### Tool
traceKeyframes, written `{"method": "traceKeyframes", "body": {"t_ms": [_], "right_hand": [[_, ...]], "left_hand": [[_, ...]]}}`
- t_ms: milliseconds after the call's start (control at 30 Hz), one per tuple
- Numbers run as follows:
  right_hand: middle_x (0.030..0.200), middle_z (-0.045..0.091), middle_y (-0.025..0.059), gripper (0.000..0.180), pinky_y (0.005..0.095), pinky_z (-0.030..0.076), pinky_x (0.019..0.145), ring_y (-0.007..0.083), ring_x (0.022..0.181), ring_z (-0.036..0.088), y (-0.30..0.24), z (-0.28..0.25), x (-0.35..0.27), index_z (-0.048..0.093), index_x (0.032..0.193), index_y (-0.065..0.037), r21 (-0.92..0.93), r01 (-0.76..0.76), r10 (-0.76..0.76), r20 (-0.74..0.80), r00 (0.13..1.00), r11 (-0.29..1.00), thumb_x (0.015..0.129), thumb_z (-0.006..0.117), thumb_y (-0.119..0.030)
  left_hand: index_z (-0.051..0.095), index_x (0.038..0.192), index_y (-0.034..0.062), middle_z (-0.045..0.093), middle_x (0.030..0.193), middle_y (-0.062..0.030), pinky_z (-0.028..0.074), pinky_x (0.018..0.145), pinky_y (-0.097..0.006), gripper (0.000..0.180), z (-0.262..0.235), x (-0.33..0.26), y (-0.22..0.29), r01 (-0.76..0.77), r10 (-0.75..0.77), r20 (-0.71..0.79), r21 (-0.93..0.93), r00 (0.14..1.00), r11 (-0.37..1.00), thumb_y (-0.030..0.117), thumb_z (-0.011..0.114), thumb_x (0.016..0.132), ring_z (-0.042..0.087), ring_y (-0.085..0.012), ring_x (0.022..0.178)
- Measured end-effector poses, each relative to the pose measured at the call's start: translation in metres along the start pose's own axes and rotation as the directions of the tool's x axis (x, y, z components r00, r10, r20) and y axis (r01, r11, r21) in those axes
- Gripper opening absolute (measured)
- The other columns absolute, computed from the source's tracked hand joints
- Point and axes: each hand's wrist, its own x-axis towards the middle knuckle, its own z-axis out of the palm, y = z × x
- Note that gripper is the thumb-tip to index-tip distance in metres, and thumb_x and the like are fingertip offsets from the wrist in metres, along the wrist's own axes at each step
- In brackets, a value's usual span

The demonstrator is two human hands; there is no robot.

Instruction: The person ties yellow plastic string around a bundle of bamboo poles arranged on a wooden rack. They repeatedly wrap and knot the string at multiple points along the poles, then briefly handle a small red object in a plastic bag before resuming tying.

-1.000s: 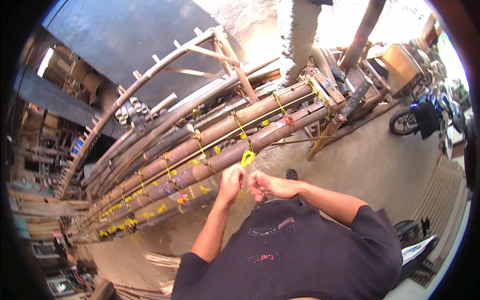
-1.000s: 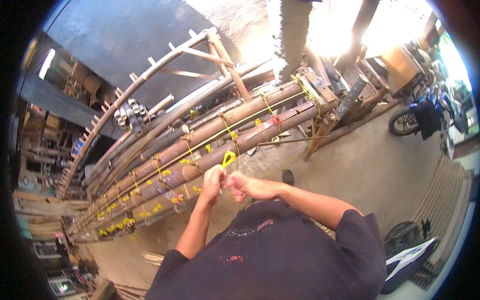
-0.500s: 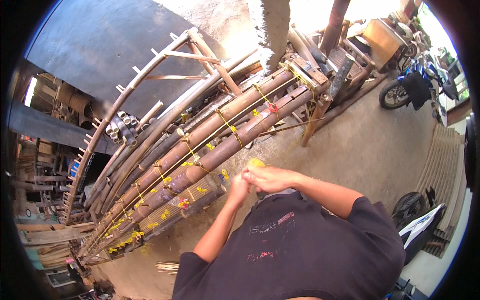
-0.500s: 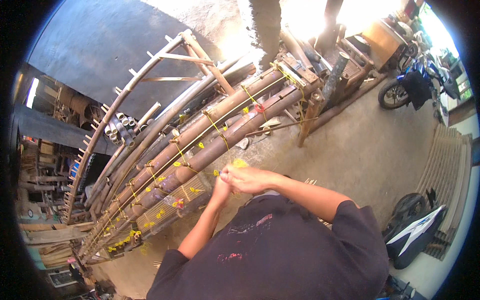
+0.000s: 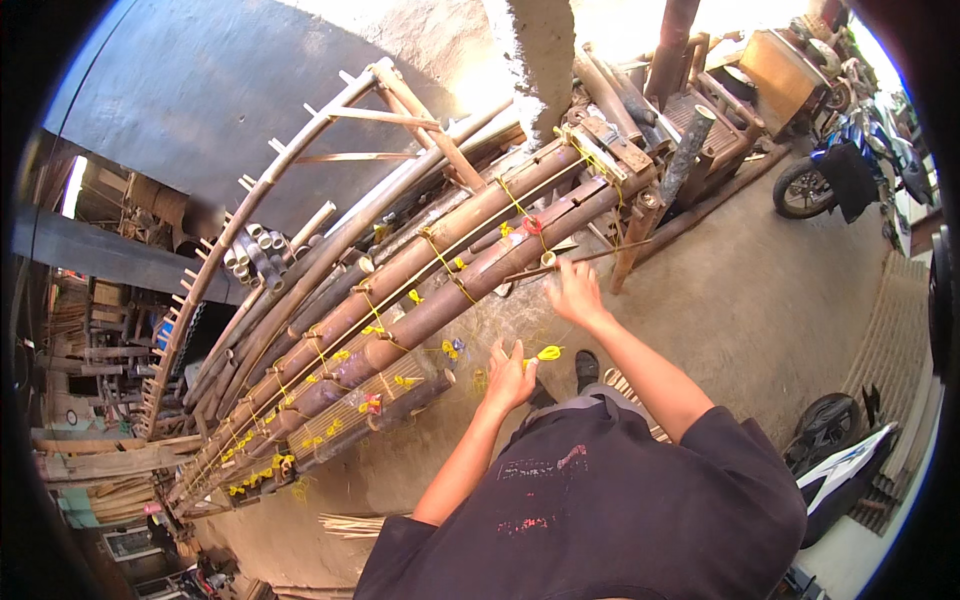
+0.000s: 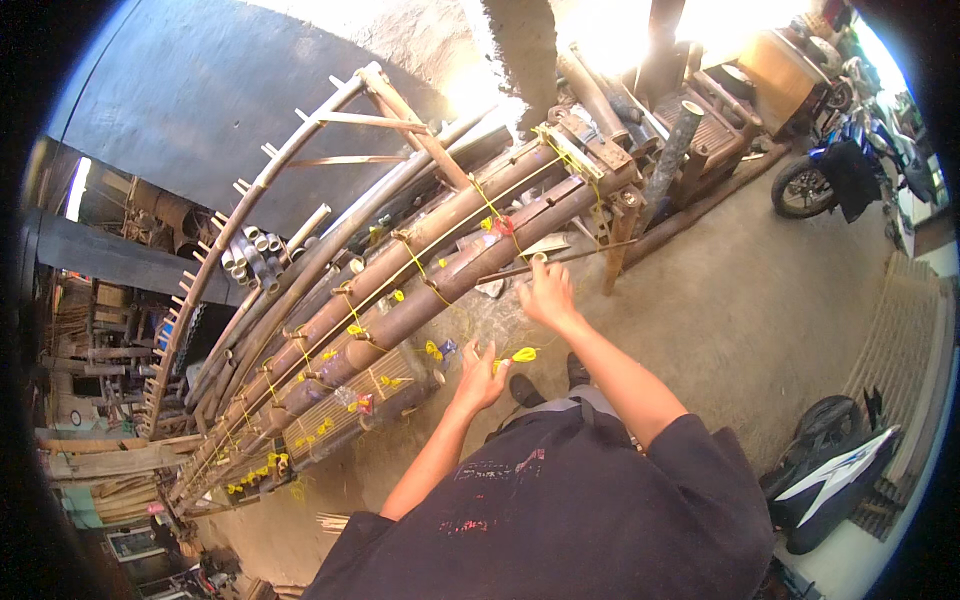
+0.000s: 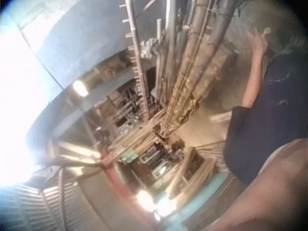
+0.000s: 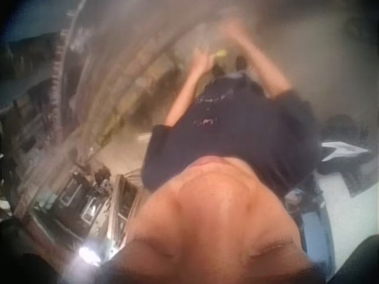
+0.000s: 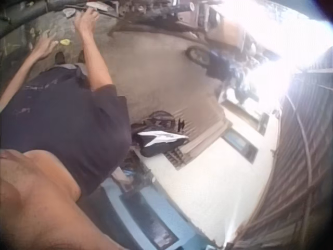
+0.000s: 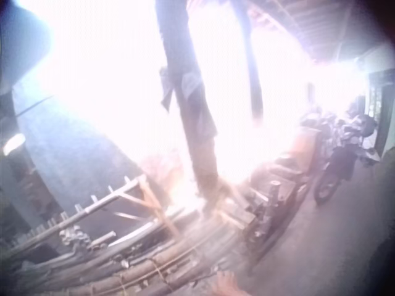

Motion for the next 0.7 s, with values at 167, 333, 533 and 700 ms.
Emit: {"method": "traceKeyframes", "body": {"t_ms": [167,333,533,700], "right_hand": [[0.103,0.062,0.0164,0.025,0.0454,0.047,0.082,0.0367,0.095,0.059,0.015,0.001,0.04,0.064,0.096,-0.005,0.184,-0.049,0.05,-0.002,0.999,0.982,0.089,0.063,-0.029],[0.08,0.061,0.0097,0.016,0.0369,0.05,0.065,0.0198,0.071,0.062,-0.024,-0.084,-0.044,0.06,0.094,-0.006,0.677,-0.119,-0.518,0.653,0.553,0.726,0.096,0.05,-0.019],[0.089,0.066,0.0056,0.026,0.0337,0.051,0.065,0.0171,0.08,0.065,0.073,-0.134,-0.085,0.062,0.104,-0.004,0.403,-0.037,-0.395,0.908,0.14,0.914,0.095,0.051,-0.026],[0.086,0.064,0.0036,0.026,0.0316,0.051,0.065,0.0146,0.077,0.062,0.017,-0.216,-0.085,0.06,0.106,-0.004,0.387,-0.423,-0.449,0.892,-0.053,0.819,0.098,0.049,-0.026]], "left_hand": [[0.052,0.134,-0.0064,0.054,0.128,-0.028,0.041,0.105,-0.041,0.051,0.004,0.019,0.01,0.066,-0.013,0.152,-0.348,0.988,0.935,0.028,0.059,0.096,0.053,-0.0359,0.123],[0.059,0.125,-0.0047,0.069,0.101,-0.0131,0.054,0.083,-0.031,0.038,0.015,0.045,0.027,0.327,-0.112,0.307,-0.902,0.945,0.283,0.024,0.054,0.101,0.067,-0.0167,0.09],[0.062,0.115,-0.005,0.07,0.091,-0.0157,0.055,0.074,-0.031,0.043,-0.039,-0.003,0.124,0.311,0.488,0.738,-0.653,0.466,0.69,0.034,0.05,0.102,0.07,-0.0181,0.073],[0.033,0.146,0.0009,0.046,0.14,-0.0216,0.056,0.082,-0.033,0.061,-0.005,0.004,0.105,-0.141,0.449,0.352,-0.638,0.822,0.757,0.043,0.044,0.103,0.068,-0.0245,0.097]]}}
